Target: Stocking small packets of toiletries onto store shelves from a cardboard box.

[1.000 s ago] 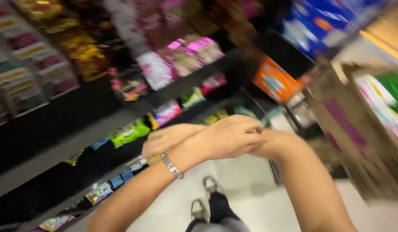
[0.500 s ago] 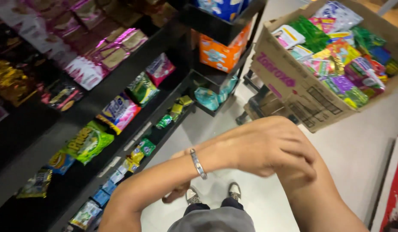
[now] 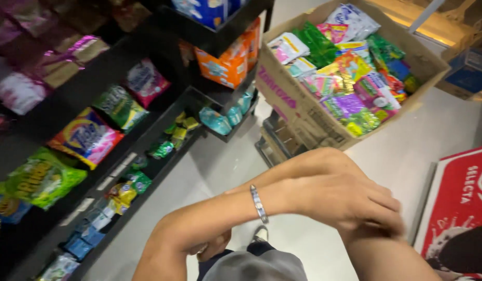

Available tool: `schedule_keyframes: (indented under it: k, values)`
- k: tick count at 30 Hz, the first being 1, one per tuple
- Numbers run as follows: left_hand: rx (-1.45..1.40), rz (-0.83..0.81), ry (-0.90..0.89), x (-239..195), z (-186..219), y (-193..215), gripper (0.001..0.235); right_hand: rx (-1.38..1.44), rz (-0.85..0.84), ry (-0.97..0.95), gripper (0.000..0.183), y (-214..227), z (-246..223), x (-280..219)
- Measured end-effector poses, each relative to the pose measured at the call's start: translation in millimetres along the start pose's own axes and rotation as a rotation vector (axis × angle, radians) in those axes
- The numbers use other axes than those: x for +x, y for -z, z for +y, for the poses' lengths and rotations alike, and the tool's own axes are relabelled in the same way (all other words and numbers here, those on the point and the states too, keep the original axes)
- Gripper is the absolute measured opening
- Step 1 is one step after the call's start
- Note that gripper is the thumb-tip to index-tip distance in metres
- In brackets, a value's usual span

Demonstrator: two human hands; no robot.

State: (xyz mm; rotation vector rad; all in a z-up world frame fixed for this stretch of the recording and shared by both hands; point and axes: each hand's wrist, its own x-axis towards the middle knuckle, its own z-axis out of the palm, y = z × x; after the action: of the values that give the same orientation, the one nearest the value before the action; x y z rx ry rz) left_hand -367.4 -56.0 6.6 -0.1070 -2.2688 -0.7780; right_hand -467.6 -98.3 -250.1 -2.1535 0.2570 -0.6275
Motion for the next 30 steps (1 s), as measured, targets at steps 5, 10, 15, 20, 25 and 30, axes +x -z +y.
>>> schedule_keyframes:
  k: [5,10,15,20,25,30]
  values:
    - [-0.027,-0.053,0.035,29.1,-27.5,-19.5,0.038,0.027,-0.018,0.001,0.048,33.1,-0.9,-36.2]
    - [-0.134,-0.005,0.026,36.8,-51.8,-38.9,0.048,0.071,-0.059,0.010,0.047,43.1,1.3,-54.1]
    - [-0.070,0.096,-0.028,32.6,-24.8,-19.3,0.068,0.140,-0.170,0.059,0.047,29.1,6.8,-34.5]
    - [0.168,0.000,0.181,-6.0,-21.7,-14.6,0.059,0.203,-0.337,0.140,0.046,9.3,4.5,6.4]
    - [0.296,0.190,0.111,-35.8,33.8,2.1,0.074,0.283,-0.502,0.219,0.046,-39.6,-21.4,77.7]
    - [0.486,0.152,0.375,-76.2,57.1,-0.6,0.069,0.341,-0.635,0.271,0.046,-113.1,-69.2,194.0]
